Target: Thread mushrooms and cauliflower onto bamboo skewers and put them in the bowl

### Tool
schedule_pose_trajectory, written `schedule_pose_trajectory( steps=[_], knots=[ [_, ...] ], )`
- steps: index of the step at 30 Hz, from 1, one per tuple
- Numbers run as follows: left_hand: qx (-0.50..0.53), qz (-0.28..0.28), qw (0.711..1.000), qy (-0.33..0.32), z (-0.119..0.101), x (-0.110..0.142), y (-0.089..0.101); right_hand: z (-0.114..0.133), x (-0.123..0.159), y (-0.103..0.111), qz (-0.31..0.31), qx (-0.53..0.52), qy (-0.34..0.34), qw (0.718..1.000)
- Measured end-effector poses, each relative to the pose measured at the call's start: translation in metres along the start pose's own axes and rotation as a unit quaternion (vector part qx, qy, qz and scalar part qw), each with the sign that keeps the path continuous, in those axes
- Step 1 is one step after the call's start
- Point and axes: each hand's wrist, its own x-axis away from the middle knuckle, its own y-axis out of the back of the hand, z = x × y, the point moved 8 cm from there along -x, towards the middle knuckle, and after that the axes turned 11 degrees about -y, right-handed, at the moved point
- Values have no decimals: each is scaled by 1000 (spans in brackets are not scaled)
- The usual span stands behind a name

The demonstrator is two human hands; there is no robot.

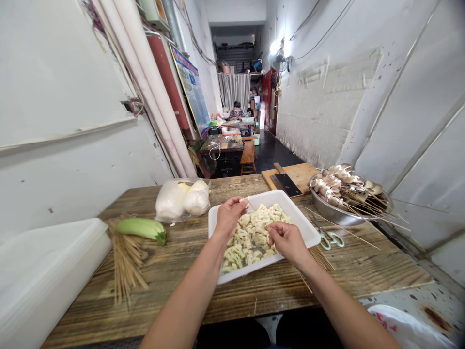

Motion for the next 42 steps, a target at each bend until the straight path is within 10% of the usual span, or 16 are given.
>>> schedule_pose_trajectory(
  steps=[32,42],
  knots=[
    [-65,96,993,-5,-9,7,-16,-9,0,6,-8,-48,-12,999],
    [-4,3,999,38,-1,7,-5,5,6,-3,-11,19,58,998]
  ],
)
